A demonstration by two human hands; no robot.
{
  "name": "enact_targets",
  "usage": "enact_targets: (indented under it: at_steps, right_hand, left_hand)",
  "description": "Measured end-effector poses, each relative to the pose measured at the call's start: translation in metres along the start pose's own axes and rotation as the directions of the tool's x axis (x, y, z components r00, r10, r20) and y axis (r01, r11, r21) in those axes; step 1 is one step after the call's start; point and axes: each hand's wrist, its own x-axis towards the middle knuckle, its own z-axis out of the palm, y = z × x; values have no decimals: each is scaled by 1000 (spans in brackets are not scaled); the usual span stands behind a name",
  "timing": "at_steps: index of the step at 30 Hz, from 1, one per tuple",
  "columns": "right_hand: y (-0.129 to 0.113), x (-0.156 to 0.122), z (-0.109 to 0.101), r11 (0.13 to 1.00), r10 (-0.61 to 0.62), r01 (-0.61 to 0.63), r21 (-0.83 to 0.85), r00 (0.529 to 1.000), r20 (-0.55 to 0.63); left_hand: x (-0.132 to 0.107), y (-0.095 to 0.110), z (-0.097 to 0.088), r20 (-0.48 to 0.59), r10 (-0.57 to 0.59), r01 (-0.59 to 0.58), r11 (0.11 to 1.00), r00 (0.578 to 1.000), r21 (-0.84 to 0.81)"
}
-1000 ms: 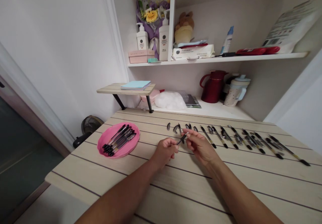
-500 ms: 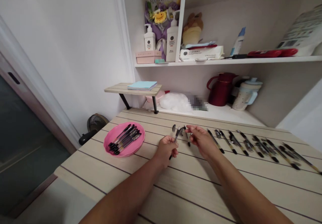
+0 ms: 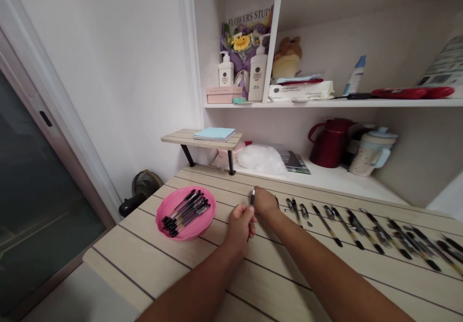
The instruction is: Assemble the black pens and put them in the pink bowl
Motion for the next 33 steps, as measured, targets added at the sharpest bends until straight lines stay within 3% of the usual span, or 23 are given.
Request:
enact_targets:
  at_steps: [6,9,11,13,14,16,23,33]
  right_hand:
    - [31,-22,-33,988,-59,52,147,997,48]
    - [58,-50,-59,936,-25,13,352,999,30]
    - [72,-71,-74,732,39,-20,681,999,-12]
    - [78,-92,-84,489,127,-2,872,990,-69]
    - [79,-101,-87,418,165,21,908,981,-98]
    - [77,-115,-88,356,217,65,932,964,-151]
    - [69,-131,-80,346,237,136,928,945,-227]
    - [67,-134,-72,419,161,43,907,980,-121]
  left_hand:
    - [-9,5,3,211,-55,50,998,976,32]
    - [-19,4,9,329,-107,82,993,938,87]
    - [-26,3,13,386,-134,86,986,913,140]
    - [-32,4,17,423,-159,76,975,892,207]
    - [-34,4,18,435,-169,67,968,885,240]
    - [-36,6,20,451,-185,50,954,873,295]
    - [-36,6,20,481,-214,17,925,850,380]
    - [-36,4,19,477,-207,10,924,854,383]
